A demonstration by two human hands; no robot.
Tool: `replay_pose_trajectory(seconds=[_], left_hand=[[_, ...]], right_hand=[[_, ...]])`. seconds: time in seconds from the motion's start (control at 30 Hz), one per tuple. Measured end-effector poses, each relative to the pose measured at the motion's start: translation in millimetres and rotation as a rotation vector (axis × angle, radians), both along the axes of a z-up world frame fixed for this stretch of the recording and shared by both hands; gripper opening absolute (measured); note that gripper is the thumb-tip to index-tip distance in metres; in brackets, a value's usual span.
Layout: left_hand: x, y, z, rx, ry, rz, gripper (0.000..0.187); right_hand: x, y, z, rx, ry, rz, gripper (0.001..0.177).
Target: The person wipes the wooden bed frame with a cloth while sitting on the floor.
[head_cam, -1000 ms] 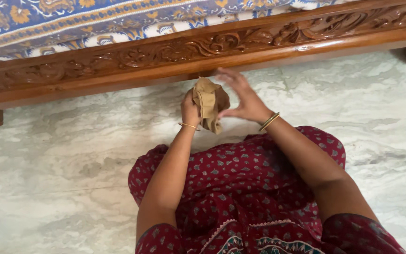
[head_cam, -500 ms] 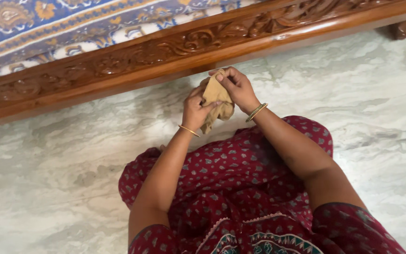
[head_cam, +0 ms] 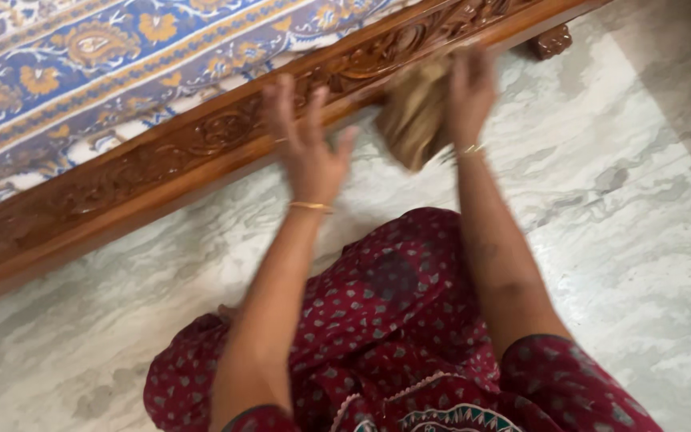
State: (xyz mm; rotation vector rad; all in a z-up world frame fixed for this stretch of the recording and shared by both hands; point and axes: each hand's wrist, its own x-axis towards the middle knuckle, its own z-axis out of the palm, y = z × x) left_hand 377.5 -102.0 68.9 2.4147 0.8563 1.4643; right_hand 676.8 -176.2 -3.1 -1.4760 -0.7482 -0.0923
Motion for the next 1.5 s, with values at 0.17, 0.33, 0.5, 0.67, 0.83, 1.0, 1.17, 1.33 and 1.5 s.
replay_pose_trajectory(seconds=[0.17,0.33,0.5,0.67,0.83,1.0,1.17,1.33,1.5], left_hand=[[-92.5,82.4,-19.5,0.246,0.459,0.392,0.083],[-102.0,95.8,-55.2,0.225,0.557,0.449,0.090],[-82.5,95.4,-67.3,0.198,0.403,0.512,0.088],[-72.7,94.2,-62.8,0.215,0.331,0.502,0.089],[-54.9,81.8,-55.9,0.141,0.256,0.516,0.087],[-66.5,71.2,-43.5,0.117,0.292,0.508,0.082],[-74.3,64.7,-36.7,0.097,0.334,0.466,0.092],[-70.3,64.5,-36.9,0.080,0.341,0.469,0.103],[-70.5,67.7,-41.4,0.091,0.343,0.476,0.104]], right_hand=[[169.9,-9.5,34.3,0.169,-0.148,-0.240,0.035],[198.4,10.1,48.8,-0.372,-0.468,-0.602,0.017],[189.9,34.3,41.9,-0.415,-0.758,-0.717,0.006],[175.7,15.5,46.3,-0.348,-0.916,-0.521,0.021],[193.0,18.1,29.3,-0.302,-0.831,-0.459,0.017],[243.9,-19.5,25.5,-0.037,-0.085,0.098,0.021],[294.0,-28.2,9.1,-0.071,-0.125,-0.295,0.026],[277.6,-3.5,1.1,-0.025,-0.478,-0.647,0.035],[186.0,49.6,14.9,-0.059,-0.197,-0.547,0.024]])
